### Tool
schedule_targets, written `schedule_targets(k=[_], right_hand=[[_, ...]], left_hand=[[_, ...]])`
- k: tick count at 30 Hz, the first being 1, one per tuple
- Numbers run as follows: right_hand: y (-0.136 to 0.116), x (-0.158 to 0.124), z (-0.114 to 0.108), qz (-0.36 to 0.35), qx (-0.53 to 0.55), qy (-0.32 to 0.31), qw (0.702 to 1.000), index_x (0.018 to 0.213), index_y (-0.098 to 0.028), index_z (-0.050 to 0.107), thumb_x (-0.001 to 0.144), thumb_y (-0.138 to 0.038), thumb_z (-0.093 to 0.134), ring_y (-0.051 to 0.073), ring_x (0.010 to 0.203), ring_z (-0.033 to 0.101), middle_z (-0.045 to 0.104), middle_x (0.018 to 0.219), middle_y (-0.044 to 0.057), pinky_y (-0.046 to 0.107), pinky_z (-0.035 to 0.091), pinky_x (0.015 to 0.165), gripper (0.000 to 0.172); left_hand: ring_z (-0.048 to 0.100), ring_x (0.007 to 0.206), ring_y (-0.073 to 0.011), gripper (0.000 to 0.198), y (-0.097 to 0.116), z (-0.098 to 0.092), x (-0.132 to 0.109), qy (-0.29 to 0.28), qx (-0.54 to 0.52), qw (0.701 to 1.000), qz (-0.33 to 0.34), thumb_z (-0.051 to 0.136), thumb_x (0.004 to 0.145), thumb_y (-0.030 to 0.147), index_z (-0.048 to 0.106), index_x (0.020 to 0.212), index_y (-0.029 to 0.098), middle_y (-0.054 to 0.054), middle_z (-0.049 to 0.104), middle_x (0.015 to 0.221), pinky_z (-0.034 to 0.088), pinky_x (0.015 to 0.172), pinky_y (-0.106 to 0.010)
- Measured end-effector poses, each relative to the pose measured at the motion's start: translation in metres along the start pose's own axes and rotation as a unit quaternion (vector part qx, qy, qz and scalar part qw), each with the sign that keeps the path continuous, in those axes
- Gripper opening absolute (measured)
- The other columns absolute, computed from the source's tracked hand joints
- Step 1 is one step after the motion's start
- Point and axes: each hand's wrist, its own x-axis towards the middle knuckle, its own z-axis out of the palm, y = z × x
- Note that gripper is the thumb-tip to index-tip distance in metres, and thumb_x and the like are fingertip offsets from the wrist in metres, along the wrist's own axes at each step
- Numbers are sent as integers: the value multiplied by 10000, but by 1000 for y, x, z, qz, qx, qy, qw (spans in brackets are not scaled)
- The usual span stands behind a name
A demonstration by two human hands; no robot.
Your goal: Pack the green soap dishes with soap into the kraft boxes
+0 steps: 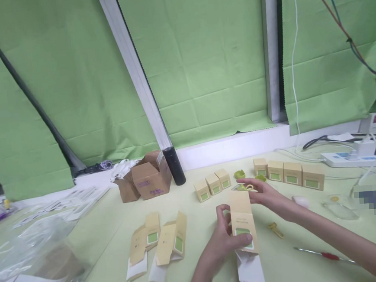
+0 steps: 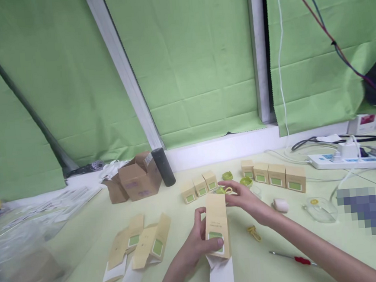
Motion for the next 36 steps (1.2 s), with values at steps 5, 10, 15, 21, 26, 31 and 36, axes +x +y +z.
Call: schedule_targets(k=[5, 10, 15, 21, 26, 31, 36], right_hand=[[-1, -10, 11, 8, 57, -32, 998, 1197, -240, 465, 835, -433, 535, 220, 1000, 612, 590, 1097, 71, 381, 536, 820, 417], [-3, -13, 8, 20, 32, -25, 999, 1081, -236, 509, 793, -475, 585, 198, 908, 611, 581, 1062, 45, 321, 526, 701, 383], [-3, -9, 1, 48, -5, -76, 996, 818, -199, 592, 784, -500, 585, 172, 777, 599, 656, 829, 14, 263, 462, 618, 303], [8, -6, 0, 65, -10, -137, 988, 912, -180, 674, 791, -529, 555, 179, 775, 608, 679, 831, 32, 298, 476, 720, 388], [18, -5, 0, 75, -46, -125, 988, 895, -128, 698, 842, -618, 383, 240, 828, 635, 692, 858, 111, 386, 489, 801, 585], [8, -22, 0, -55, -159, -98, 981, 1227, -305, 542, 691, -579, 645, 296, 1210, 421, 475, 1330, 69, 450, 309, 1023, 611], [-2, -45, 24, -308, -372, -240, 842, 1249, -346, 525, 660, -445, 740, 331, 1175, 471, 492, 1338, 81, 496, 379, 961, 634]], left_hand=[[511, 901, -159, 658, -2, 2, 0, -16, -5, 1000, -4, 763, 607, 206, 370, 1135, 209, -34, 510, 1049, 385, 737, -261], [526, 927, -163, 720, -4, 6, 0, 18, -18, 999, -29, 792, 571, 189, 286, 1081, 236, -36, 514, 1075, 398, 775, -281], [575, 926, -190, 726, -5, 11, 1, 46, -68, 996, -35, 758, 630, 216, 257, 1153, 258, -63, 567, 1108, 419, 790, -317], [567, 1041, -270, 691, -6, 12, 5, 48, -69, 994, -64, 733, 663, 307, 377, 1250, 225, -105, 579, 1175, 421, 840, -356], [526, 1117, -275, 508, -6, 15, 8, 49, -89, 994, -43, 680, 723, 285, 510, 1186, 162, -111, 594, 1187, 401, 890, -330], [559, 1062, -261, 456, -6, 10, 8, 154, -138, 978, -23, 609, 773, 369, 524, 1178, 176, -93, 609, 1169, 434, 828, -324], [570, 1018, -248, 408, -3, 7, 5, 179, -145, 973, -9, 660, 713, 383, 602, 1056, 171, -81, 642, 1072, 442, 803, -307]])
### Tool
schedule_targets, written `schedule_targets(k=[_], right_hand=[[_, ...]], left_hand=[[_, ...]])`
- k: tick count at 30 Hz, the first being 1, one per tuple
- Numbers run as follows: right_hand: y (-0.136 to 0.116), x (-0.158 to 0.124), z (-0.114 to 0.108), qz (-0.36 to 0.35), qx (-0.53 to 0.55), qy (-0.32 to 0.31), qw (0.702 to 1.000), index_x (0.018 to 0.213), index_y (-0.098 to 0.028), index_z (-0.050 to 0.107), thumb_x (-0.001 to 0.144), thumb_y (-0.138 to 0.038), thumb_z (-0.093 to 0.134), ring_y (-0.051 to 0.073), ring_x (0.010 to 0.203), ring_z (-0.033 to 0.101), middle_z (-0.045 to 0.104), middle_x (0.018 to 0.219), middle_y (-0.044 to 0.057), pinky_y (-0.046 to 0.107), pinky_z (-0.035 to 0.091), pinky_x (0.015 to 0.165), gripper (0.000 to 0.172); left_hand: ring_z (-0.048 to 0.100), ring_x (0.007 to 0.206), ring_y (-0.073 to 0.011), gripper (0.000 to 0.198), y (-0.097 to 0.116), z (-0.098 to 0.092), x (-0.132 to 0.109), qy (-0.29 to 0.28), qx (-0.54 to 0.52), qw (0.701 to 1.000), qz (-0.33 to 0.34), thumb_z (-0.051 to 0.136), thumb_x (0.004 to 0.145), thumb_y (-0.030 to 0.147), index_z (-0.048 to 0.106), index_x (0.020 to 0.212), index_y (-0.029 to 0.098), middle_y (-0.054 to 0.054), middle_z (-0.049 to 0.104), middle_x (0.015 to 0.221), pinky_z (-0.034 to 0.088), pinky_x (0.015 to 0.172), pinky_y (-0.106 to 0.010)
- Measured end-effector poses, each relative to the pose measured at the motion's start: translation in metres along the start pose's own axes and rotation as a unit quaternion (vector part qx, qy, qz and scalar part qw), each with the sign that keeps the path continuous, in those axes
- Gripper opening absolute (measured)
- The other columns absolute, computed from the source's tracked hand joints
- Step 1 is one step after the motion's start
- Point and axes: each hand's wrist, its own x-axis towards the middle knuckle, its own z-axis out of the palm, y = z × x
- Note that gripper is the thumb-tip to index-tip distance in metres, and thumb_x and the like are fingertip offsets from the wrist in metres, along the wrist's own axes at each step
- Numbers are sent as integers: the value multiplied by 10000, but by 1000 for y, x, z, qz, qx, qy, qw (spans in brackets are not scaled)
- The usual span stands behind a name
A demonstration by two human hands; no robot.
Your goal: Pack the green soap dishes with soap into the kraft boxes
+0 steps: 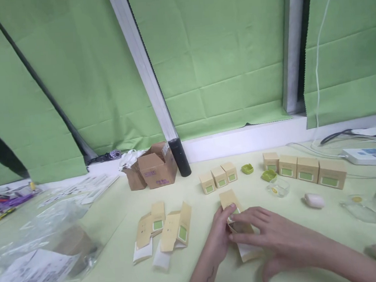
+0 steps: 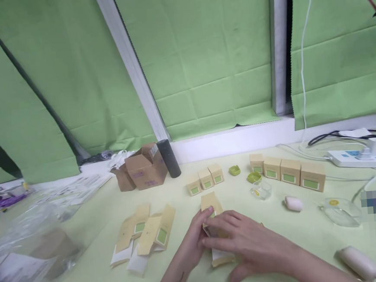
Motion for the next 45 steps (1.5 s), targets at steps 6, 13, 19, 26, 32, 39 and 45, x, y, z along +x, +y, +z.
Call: schedule_targets(k=[6, 13, 19, 26, 32, 39, 45], right_hand=[[7, 1, 14, 29, -71, 100, 992, 1073, -289, 621, 913, -249, 460, 244, 1031, 575, 568, 1225, 89, 355, 501, 779, 230], [17, -4, 21, 16, -53, 169, 984, 871, -265, 653, 885, -261, 522, 194, 852, 603, 617, 958, 75, 308, 494, 691, 131], [12, -1, 22, 31, -57, 171, 983, 885, -261, 610, 886, -236, 506, 202, 839, 601, 603, 943, 70, 328, 492, 686, 107], [0, 2, 18, 118, 59, 215, 968, 1124, -275, 445, 844, -259, 544, 247, 1025, 546, 530, 1107, 88, 395, 511, 805, 298], [-14, -26, 26, 226, 215, 189, 931, 1205, -312, 400, 869, -382, 511, 241, 1132, 502, 513, 1220, 53, 396, 452, 943, 360], [-13, -36, 38, 269, 231, 210, 911, 1234, -332, 431, 860, -425, 513, 257, 1146, 488, 544, 1169, 54, 398, 439, 943, 395], [-11, -16, 19, 288, 304, 137, 898, 928, -270, 651, 860, -480, 491, 248, 932, 600, 662, 958, 40, 362, 476, 821, 273]], left_hand=[[573, 991, -238, 391, 8, 8, -7, -42, 3, 999, -16, 633, 742, 369, 593, 1090, 196, -75, 641, 1048, 478, 747, -308], [586, 960, -245, 479, 0, 6, -5, -45, 27, 998, -26, 561, 806, 399, 478, 1230, 194, -91, 615, 1102, 478, 623, -275], [574, 1004, -237, 429, 0, 5, -4, -61, 19, 998, -17, 582, 798, 386, 507, 1175, 197, -80, 604, 1139, 477, 688, -272], [479, 1168, -274, 398, 0, 8, -9, -66, 43, 997, 26, 576, 810, 327, 452, 1169, 207, -91, 549, 1228, 437, 854, -353], [558, 1006, -256, 510, -30, 0, -28, -80, 187, 969, 139, 709, 693, 304, 386, 1075, 205, -118, 567, 1121, 433, 814, -363], [490, 1104, -250, 484, -44, -4, -39, -107, 297, 943, 103, 682, 670, 146, 378, 1040, 214, -97, 502, 1168, 381, 911, -387], [505, 1105, -253, 644, -51, -10, -37, -114, 290, 946, 95, 676, 683, 173, 193, 1103, 247, -125, 458, 1202, 406, 891, -398]])
